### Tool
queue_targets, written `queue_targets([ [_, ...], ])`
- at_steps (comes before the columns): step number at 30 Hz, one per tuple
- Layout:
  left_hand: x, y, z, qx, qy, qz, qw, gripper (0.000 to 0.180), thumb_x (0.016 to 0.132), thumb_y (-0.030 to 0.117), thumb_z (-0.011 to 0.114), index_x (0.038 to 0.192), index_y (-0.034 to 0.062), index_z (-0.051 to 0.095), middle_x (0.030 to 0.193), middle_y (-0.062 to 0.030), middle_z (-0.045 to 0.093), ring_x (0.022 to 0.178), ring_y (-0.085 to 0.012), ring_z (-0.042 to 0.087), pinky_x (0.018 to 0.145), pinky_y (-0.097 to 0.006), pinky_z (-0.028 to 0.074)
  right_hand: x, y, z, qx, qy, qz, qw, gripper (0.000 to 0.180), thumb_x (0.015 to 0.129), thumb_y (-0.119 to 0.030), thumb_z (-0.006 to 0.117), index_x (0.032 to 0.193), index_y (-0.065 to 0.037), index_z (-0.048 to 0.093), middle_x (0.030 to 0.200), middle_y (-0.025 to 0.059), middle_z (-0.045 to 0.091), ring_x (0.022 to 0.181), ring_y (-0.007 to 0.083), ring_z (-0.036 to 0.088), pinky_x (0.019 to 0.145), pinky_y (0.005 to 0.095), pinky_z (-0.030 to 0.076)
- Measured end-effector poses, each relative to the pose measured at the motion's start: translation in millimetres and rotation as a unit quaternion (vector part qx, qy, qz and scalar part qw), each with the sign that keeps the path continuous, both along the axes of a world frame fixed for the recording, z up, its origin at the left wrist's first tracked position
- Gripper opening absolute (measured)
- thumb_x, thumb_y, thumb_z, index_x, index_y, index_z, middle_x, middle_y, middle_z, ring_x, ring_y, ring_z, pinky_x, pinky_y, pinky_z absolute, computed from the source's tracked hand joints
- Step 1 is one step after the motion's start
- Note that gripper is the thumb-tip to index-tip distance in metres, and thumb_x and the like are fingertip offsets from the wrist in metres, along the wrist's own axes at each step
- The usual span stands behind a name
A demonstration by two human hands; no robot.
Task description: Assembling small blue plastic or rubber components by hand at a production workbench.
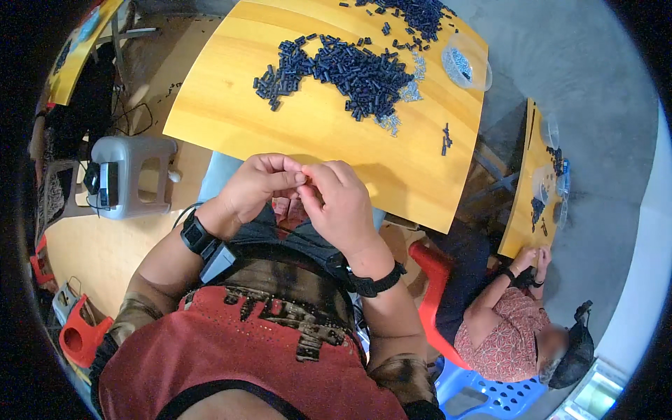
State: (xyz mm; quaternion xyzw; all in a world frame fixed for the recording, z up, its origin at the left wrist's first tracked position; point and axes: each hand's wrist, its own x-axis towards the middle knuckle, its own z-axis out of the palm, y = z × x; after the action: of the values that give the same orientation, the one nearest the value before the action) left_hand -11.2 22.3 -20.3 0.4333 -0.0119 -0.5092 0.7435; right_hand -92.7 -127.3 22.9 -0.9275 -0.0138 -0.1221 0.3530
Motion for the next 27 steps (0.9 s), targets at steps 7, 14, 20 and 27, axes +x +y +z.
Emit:
queue_targets([
  [7,20,2,-4,-0.039,-0.003,0.067,0.997,0.009,0.087,0.012,0.063,0.092,0.0035,0.063,0.084,-0.0053,0.065,0.073,-0.0122,0.062,0.066,-0.024,0.050,22,-41,-14,0.151,0.077,-0.156,0.973,0.023,0.074,-0.009,0.070,0.095,-0.003,0.064,0.080,0.0101,0.061,0.068,0.0205,0.061,0.061,0.0310,0.048],
  [14,38,1,-3,-0.030,0.021,0.106,0.994,0.008,0.087,0.011,0.062,0.091,0.0035,0.062,0.086,-0.0057,0.065,0.077,-0.0134,0.062,0.068,-0.025,0.050,60,-61,-25,-0.064,0.038,-0.229,0.970,0.012,0.076,-0.013,0.066,0.085,-0.005,0.064,0.072,0.0096,0.061,0.068,0.0257,0.061,0.060,0.0356,0.048],
  [20,41,1,-8,-0.025,0.020,0.098,0.995,0.008,0.087,0.010,0.062,0.092,0.0031,0.061,0.085,-0.0048,0.064,0.076,-0.0130,0.062,0.067,-0.025,0.050,65,-58,-33,-0.139,0.050,-0.230,0.962,0.011,0.076,-0.013,0.065,0.085,-0.007,0.064,0.074,0.0096,0.061,0.071,0.0278,0.059,0.063,0.0383,0.048],
  [27,40,-1,-10,-0.016,0.004,0.084,0.996,0.008,0.087,0.010,0.062,0.092,0.0035,0.061,0.086,-0.0049,0.064,0.074,-0.0128,0.061,0.065,-0.025,0.050,54,-60,-42,-0.144,0.004,-0.204,0.968,0.013,0.077,-0.010,0.063,0.090,-0.007,0.063,0.078,0.0105,0.060,0.073,0.0274,0.059,0.062,0.0384,0.048],
])
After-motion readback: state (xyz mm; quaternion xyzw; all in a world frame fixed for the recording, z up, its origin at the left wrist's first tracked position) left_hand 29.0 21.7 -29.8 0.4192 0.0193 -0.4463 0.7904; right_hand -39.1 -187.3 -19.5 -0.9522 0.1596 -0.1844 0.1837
